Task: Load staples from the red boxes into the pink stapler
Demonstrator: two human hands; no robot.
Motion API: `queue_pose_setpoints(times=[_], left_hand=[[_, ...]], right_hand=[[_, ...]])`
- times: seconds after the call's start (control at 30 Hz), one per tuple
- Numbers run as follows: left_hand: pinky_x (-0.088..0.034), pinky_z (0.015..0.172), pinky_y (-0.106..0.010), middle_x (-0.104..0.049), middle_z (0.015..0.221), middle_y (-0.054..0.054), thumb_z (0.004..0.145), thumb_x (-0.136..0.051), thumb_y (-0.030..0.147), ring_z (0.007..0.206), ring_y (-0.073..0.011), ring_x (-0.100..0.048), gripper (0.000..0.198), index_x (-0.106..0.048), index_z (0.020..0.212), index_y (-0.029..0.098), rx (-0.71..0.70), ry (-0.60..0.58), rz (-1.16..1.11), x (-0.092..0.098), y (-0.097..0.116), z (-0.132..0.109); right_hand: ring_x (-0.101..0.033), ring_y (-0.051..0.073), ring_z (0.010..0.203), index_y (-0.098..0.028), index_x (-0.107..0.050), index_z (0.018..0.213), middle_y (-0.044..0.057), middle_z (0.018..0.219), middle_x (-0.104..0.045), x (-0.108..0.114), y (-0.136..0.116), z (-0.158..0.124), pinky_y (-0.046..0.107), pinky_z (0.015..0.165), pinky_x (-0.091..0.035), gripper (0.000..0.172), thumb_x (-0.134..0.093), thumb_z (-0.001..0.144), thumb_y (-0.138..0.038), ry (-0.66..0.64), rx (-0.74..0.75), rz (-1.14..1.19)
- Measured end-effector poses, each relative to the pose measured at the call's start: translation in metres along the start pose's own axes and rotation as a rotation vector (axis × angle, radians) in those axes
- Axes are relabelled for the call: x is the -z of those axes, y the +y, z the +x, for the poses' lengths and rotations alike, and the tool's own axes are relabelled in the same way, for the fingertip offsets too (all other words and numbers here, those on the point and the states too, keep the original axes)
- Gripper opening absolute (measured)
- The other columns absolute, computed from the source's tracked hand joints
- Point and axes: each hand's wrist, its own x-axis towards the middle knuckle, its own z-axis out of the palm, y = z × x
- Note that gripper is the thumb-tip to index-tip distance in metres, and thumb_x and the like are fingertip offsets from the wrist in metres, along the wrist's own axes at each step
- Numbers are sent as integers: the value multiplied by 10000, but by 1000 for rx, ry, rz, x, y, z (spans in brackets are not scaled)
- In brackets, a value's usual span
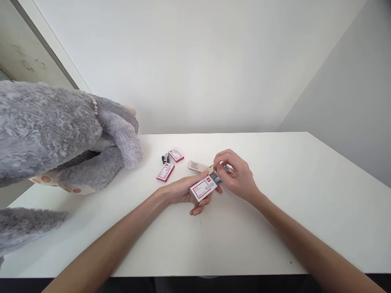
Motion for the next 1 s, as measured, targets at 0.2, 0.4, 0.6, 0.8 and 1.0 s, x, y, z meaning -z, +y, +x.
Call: queue_pose_setpoints(times=[0.2,0.4,0.6,0.8,1.0], left_hand=[[-437,436,-276,-551,624,-2,1007,-279,707,459,-169,-577,710,-620,1246,132,-45,10,-65,5,-1,-1],[-423,415,-261,-538,589,5,1016,-314,681,422,-153,-557,667,-650,1150,121,-104,16,-82,5,0,-2],[-441,441,-268,-552,591,-4,1017,-307,681,428,-149,-561,649,-656,961,137,-93,18,-55,3,1,-1],[-456,455,-271,-556,582,-7,1019,-307,676,429,-149,-564,643,-647,910,141,-118,26,-49,3,1,0],[-456,459,-269,-552,581,-2,1026,-228,678,414,-145,-550,685,-652,1003,141,-128,58,-40,2,1,-1]], right_hand=[[-607,158,757,-257,-609,982,36,986,-615,7,-4,3,266,522,-470,126,-563,908,-166,-102,-92,114],[-574,141,735,-264,-615,1007,36,1048,-613,8,-6,1,272,574,-510,171,-598,884,-148,-117,-85,108],[-581,141,731,-266,-616,1016,35,1040,-619,7,-9,1,287,611,-529,161,-617,887,-170,-121,-122,93],[-584,140,735,-263,-611,1016,36,1045,-615,9,-11,1,295,629,-536,129,-605,912,-187,-141,-122,118],[-579,138,708,-267,-613,1045,43,1061,-605,9,-9,1,292,586,-520,110,-592,947,-221,-148,-116,144]])
